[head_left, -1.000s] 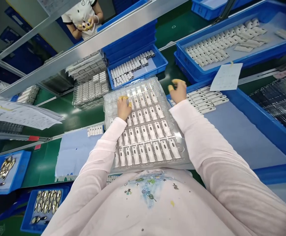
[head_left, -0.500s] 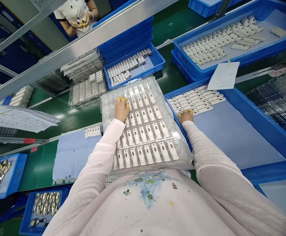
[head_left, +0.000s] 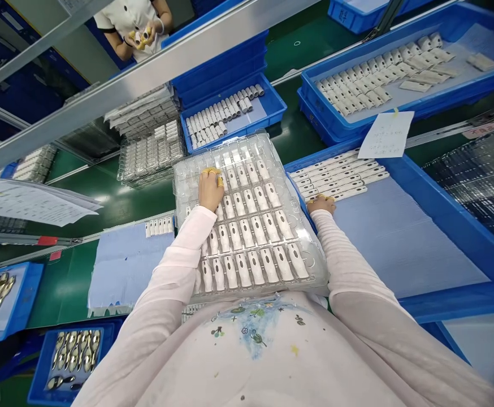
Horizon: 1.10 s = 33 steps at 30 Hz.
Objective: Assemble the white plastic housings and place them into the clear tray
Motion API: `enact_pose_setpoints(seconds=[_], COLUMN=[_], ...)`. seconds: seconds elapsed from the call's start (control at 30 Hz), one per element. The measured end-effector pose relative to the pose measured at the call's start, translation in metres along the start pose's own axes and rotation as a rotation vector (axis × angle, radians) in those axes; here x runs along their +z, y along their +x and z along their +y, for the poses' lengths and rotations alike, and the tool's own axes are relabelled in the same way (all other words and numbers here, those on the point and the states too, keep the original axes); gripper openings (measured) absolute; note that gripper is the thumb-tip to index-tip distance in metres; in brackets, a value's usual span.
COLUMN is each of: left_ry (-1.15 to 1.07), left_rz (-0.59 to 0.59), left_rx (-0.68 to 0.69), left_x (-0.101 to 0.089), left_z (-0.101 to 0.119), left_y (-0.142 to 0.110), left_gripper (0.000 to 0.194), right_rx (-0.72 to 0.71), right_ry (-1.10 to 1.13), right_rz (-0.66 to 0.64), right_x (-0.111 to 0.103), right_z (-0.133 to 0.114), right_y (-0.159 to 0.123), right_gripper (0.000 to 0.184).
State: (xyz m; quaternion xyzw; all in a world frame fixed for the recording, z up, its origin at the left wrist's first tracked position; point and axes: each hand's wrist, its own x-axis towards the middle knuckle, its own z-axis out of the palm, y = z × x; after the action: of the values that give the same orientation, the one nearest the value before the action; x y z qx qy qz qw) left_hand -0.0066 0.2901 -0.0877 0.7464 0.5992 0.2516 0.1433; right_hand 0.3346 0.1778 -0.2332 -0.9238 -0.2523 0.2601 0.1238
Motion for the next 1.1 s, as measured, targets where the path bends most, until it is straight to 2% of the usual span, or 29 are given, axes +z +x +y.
enact_pose_setpoints(seconds=[0.33, 0.57, 0.83, 1.1], left_ry=[0.007, 0.002, -0.016, -0.031], left_rz=[0.000, 0.007, 0.026, 0.033], left_rx=[0.013, 0.017, 0.026, 0.030], left_x=[0.001, 0.002, 0.004, 0.005], left_z=[-0.001, -0.001, -0.004, -0.006], left_y=[0.000, 0.000, 0.000, 0.000], left_gripper=[0.030, 0.030, 0.029, 0.030], right_rx=[-0.038, -0.043, -0.020, -0.057], right_ry=[-0.102, -0.133, -0.123, -0.096], right_rz=[0.004, 0.048, 0.048, 0.076], right_x=[0.005, 0.011, 0.016, 0.021], right_z=[0.003, 0.009, 0.010, 0.014], right_y=[0.016, 0.015, 0.023, 0.025], right_gripper=[0.048, 0.049, 0.049, 0.049])
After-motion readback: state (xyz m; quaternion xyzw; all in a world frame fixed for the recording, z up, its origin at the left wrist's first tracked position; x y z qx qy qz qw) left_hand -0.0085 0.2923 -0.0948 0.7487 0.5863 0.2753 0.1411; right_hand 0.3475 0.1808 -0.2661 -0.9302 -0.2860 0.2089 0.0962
